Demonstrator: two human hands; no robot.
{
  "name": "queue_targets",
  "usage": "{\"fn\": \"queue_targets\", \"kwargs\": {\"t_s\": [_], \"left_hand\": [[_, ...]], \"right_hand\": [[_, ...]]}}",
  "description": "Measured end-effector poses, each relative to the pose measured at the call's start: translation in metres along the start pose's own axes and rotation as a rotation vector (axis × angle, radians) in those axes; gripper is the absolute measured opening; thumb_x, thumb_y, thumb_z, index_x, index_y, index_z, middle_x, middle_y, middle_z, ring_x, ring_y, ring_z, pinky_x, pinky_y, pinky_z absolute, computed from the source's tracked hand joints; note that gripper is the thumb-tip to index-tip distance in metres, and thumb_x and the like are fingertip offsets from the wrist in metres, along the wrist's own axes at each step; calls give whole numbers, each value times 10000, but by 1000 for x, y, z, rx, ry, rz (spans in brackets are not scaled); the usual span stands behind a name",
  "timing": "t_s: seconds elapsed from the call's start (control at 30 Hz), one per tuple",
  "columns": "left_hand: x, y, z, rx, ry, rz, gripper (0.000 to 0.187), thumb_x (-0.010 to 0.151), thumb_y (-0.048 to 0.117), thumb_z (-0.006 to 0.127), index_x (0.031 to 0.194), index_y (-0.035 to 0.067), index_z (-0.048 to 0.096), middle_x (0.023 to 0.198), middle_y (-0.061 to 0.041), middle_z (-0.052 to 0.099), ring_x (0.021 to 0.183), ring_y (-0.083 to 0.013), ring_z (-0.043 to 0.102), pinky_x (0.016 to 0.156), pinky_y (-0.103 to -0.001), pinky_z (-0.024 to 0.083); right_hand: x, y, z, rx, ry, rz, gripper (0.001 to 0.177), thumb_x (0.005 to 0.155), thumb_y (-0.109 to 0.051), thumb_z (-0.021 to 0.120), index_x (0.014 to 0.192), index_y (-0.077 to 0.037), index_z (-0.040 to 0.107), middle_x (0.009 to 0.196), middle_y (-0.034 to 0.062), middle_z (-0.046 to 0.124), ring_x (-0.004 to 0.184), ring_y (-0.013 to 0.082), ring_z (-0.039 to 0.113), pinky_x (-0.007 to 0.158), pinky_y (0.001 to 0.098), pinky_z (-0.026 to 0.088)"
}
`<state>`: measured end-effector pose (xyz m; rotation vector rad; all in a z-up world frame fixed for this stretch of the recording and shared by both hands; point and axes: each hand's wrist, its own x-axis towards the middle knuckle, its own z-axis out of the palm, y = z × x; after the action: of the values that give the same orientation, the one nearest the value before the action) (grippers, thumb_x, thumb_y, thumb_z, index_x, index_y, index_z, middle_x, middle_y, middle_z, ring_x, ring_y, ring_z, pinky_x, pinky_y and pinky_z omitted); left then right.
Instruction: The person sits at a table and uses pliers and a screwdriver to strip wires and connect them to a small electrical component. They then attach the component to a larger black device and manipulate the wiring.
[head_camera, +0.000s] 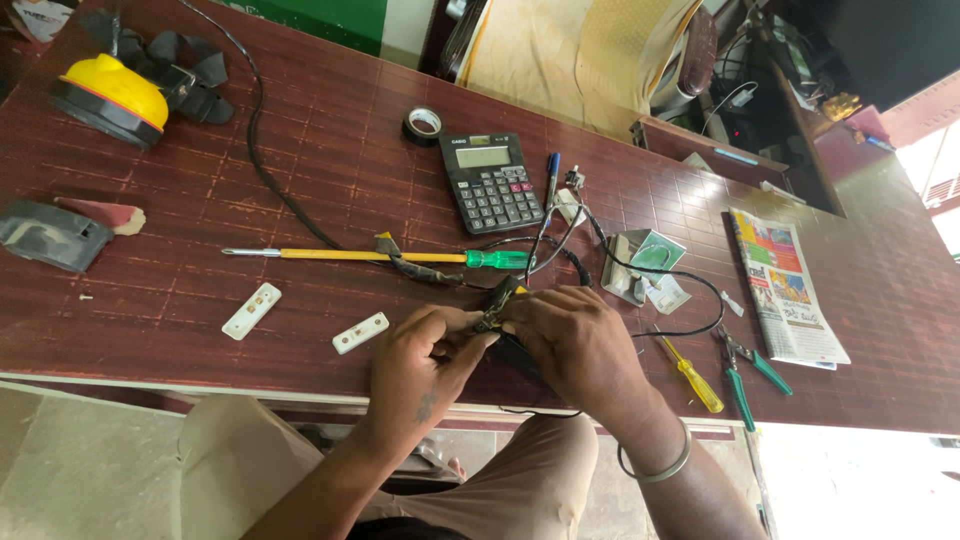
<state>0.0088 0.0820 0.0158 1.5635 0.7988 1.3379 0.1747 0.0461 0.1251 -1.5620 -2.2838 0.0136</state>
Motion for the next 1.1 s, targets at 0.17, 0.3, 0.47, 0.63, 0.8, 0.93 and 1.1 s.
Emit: {"fn": "queue_targets", "kwargs": {"t_s": [0.17,0.3,0.47,0.63,0.8,0.93,1.1], "left_hand": [[2,6,-3,-67,-13,-18,198,868,82,790,1043,-1,747,948,-72,755,761,-98,746,613,-228,596],[3,9,-9,-89,-53,-12,169,921,38,706,1080,-7,741,963,-76,753,741,-73,717,594,-203,595],[5,7,-12,-153,-111,-134,168,932,64,702,1079,2,755,951,-69,749,672,-66,665,538,-201,537],[6,7,-11,-136,-123,-58,186,910,91,750,1075,6,724,963,-70,728,780,-77,707,620,-206,584],[6,9,-9,-52,-84,-78,174,915,102,739,1069,24,725,968,-65,729,772,-101,726,631,-229,597],[4,10,-9,-47,-60,-21,148,923,99,740,1051,26,722,986,-59,728,803,-94,733,677,-226,608],[-3,8,-10,-143,-66,61,170,918,68,755,1070,24,692,1031,-63,712,845,-94,717,738,-231,604]], "right_hand": [[2,2,0,7,-29,69,121,904,-175,702,984,-89,730,829,85,716,801,300,676,778,423,511],[2,2,1,33,-21,106,115,905,-176,704,980,-92,729,811,90,704,789,299,675,781,416,511],[1,2,1,54,-13,122,145,896,-170,702,1019,-100,735,816,86,704,788,293,676,791,418,505],[0,2,3,59,-14,137,132,897,-183,712,1004,-110,739,801,82,700,782,293,673,778,419,501],[-2,3,5,32,43,93,130,897,-190,731,994,-104,736,852,64,709,820,285,656,788,409,502],[-7,-3,6,-54,127,72,132,874,-208,755,975,-123,755,895,36,695,872,260,634,795,399,491],[-9,-2,-1,-12,84,35,138,876,-188,760,999,-127,771,923,17,684,912,244,618,873,395,473]]}}
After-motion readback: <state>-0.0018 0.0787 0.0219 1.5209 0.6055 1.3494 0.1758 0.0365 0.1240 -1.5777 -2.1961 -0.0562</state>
